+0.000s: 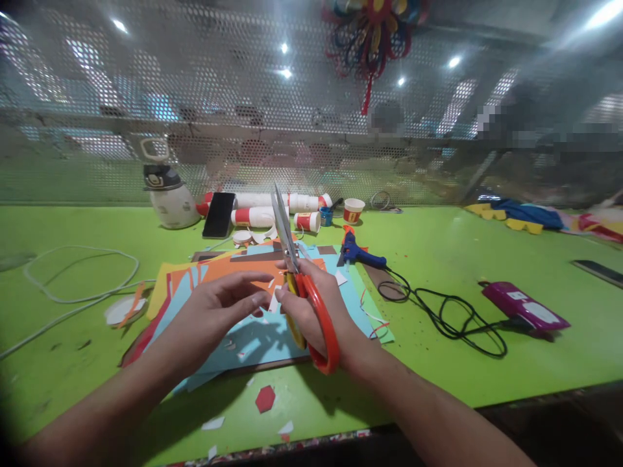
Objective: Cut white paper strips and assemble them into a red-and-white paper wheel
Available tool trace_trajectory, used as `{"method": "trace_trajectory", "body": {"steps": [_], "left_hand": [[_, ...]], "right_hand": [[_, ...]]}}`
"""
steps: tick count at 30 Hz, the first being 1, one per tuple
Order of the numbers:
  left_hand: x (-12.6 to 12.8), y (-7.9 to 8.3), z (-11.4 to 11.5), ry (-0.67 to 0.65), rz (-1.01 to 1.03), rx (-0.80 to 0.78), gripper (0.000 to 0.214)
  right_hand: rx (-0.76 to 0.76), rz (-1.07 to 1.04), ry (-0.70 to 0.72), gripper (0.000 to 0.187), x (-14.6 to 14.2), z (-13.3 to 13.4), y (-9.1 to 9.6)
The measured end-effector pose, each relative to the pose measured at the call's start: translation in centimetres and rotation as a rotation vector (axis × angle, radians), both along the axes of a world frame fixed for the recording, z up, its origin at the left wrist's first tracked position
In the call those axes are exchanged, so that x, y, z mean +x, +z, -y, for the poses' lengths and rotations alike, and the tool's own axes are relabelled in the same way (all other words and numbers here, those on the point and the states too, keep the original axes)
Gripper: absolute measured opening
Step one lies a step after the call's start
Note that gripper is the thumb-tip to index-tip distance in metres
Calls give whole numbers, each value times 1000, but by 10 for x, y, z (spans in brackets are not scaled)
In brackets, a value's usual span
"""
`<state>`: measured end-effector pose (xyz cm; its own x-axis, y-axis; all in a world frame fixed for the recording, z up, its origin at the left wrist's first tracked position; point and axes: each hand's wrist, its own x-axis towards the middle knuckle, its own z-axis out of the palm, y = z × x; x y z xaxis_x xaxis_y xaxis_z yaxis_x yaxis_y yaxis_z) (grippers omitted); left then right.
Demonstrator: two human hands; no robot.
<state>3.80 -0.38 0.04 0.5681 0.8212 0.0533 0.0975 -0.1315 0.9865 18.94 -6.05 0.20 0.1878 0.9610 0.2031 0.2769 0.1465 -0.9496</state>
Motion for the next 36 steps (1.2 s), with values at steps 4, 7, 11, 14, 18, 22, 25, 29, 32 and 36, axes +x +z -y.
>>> {"method": "trace_trajectory", "body": {"steps": [4, 7, 11, 14, 18, 22, 25, 29, 32, 36], "left_hand": [[-6, -4, -2, 41, -178, 495, 10], [-8, -9, -2, -21, -241, 788, 12], [-6, -12, 0, -53, -295, 1005, 15], [-4, -12, 1, -39, -308, 1133, 16], [-3, -14, 1, -26, -335, 1261, 17], [-4, -18, 2, -33, -380, 1267, 17], [-4, -20, 2, -51, -380, 1230, 16], [-4, -21, 1, -38, -375, 1152, 17], [-4, -18, 2, -10, -367, 1103, 18], [-5, -11, 2, 34, -361, 995, 12]], "right_hand": [[-10, 8, -22, 25, 2, -1, -1], [9, 1, -12, 25, 2, 0, 0], [22, 22, -20, 23, 0, 1, 5], [31, 38, -19, 21, 0, 1, 6], [29, 24, -18, 22, 2, 1, 3], [25, -9, -3, 24, 2, 1, 2], [23, -32, -5, 22, 0, 1, 3], [17, -32, -16, 25, 0, 1, 4], [24, -17, -33, 29, 0, 2, 5], [11, -42, -37, 33, 0, 3, 5]]}}
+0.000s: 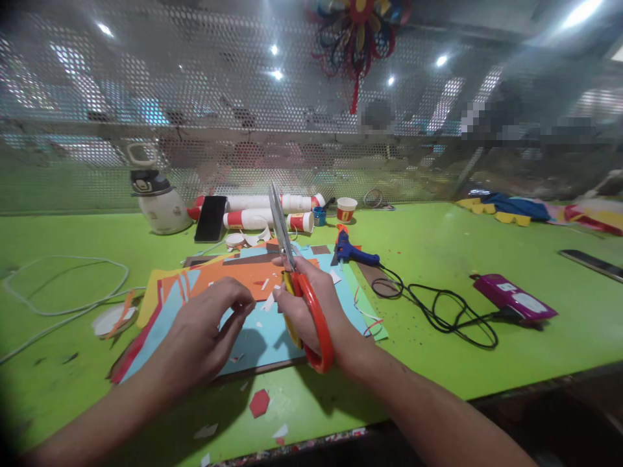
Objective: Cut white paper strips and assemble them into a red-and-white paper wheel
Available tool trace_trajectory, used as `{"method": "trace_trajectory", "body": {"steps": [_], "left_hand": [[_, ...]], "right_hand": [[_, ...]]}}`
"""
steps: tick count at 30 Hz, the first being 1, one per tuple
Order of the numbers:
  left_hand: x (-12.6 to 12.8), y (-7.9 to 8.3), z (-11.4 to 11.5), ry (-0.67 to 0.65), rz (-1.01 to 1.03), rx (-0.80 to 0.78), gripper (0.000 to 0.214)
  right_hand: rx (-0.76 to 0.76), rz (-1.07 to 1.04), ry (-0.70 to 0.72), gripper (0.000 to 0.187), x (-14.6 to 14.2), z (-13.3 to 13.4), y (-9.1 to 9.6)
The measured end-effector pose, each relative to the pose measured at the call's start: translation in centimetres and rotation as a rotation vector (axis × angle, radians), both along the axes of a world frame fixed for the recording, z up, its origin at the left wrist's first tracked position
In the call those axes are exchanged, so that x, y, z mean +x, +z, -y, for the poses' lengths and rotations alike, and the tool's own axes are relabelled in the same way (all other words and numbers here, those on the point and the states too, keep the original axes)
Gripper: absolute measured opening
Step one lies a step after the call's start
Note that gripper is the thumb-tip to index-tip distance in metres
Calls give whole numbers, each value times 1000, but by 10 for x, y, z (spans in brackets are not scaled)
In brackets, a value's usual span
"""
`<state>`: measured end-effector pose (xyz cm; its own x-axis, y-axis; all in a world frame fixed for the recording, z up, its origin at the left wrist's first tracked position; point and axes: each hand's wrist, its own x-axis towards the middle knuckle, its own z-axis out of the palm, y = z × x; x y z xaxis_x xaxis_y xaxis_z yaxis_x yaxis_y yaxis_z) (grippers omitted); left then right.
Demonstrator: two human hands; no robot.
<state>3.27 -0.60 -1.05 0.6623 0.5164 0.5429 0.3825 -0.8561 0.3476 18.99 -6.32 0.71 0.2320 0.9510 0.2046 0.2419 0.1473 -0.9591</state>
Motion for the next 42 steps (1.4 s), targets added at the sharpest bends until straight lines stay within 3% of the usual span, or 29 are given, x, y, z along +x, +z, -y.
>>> {"method": "trace_trajectory", "body": {"steps": [5, 10, 14, 24, 30, 38, 42], "left_hand": [[-4, 7, 0, 39, 53, -199, 8], [-3, 4, 2, -124, -16, 84, 14], [-1, 0, 2, -109, -107, 274, 17], [1, -5, 1, -80, -130, 370, 20], [0, -3, 2, -50, -54, 145, 19], [-1, 1, -3, 92, -50, -119, 14], [-3, 7, -4, 125, -51, -340, 17]], "right_hand": [[-13, -25, 26, 31, 1, -1, -1], [-1, 1, 32, 28, 1, -2, -2], [19, 52, 24, 26, 2, 0, -2], [4, 39, 37, 28, 2, -2, -2], [8, 27, 36, 30, 2, -2, -2], [33, 13, -7, 32, 5, 1, -5], [21, -63, 28, 31, 6, 0, -6]]}}
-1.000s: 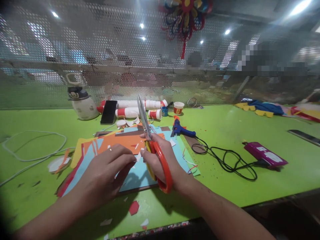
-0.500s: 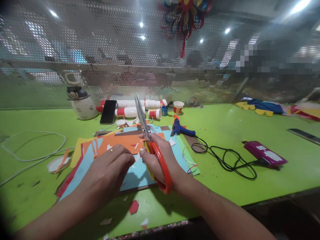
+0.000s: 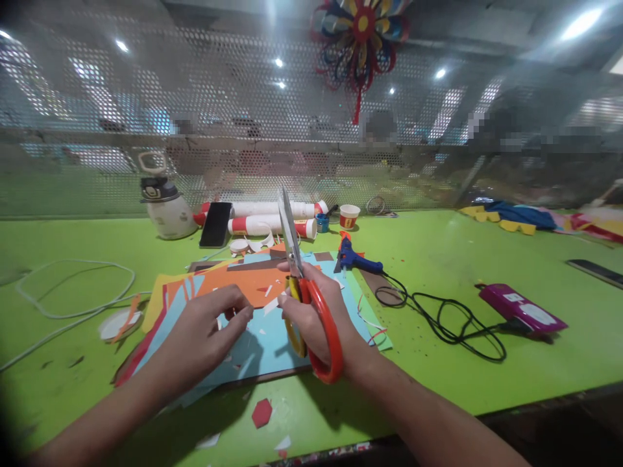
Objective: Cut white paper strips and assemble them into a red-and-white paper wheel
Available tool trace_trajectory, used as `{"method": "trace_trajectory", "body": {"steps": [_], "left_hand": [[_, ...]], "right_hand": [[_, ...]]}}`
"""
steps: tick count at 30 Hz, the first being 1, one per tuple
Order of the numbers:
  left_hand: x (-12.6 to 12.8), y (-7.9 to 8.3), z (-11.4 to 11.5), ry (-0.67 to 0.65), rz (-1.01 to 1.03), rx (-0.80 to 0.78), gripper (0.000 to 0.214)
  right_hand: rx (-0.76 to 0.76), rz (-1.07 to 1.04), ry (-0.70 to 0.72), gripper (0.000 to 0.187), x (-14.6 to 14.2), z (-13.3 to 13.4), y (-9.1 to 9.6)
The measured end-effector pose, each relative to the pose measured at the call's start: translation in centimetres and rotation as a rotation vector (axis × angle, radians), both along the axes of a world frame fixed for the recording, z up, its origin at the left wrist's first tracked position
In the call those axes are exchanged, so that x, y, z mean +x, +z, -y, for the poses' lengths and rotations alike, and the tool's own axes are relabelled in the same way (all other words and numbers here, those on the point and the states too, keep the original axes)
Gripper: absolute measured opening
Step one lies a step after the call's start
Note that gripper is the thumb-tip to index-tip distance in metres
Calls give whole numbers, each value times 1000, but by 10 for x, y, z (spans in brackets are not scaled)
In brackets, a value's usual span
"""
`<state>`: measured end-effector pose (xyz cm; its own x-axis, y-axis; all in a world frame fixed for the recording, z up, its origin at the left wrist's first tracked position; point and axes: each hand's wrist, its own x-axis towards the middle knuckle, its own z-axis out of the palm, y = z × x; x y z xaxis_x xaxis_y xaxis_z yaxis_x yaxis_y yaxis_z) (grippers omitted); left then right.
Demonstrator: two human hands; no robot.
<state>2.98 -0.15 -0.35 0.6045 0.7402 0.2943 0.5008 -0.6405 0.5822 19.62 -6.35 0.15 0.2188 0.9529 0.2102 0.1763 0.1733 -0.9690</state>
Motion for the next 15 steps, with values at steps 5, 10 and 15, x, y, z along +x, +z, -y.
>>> {"method": "trace_trajectory", "body": {"steps": [5, 10, 15], "left_hand": [[2, 10, -2, -14, 191, -306, 20], [3, 10, -3, -126, 289, -637, 24], [-5, 5, -9, -226, 324, -803, 17]], "right_hand": [[-19, 4, 41, 30, -2, 0, 0], [-16, 83, 154, 32, -3, 0, 0], [85, 362, 228, 32, 0, -2, 4]]}}
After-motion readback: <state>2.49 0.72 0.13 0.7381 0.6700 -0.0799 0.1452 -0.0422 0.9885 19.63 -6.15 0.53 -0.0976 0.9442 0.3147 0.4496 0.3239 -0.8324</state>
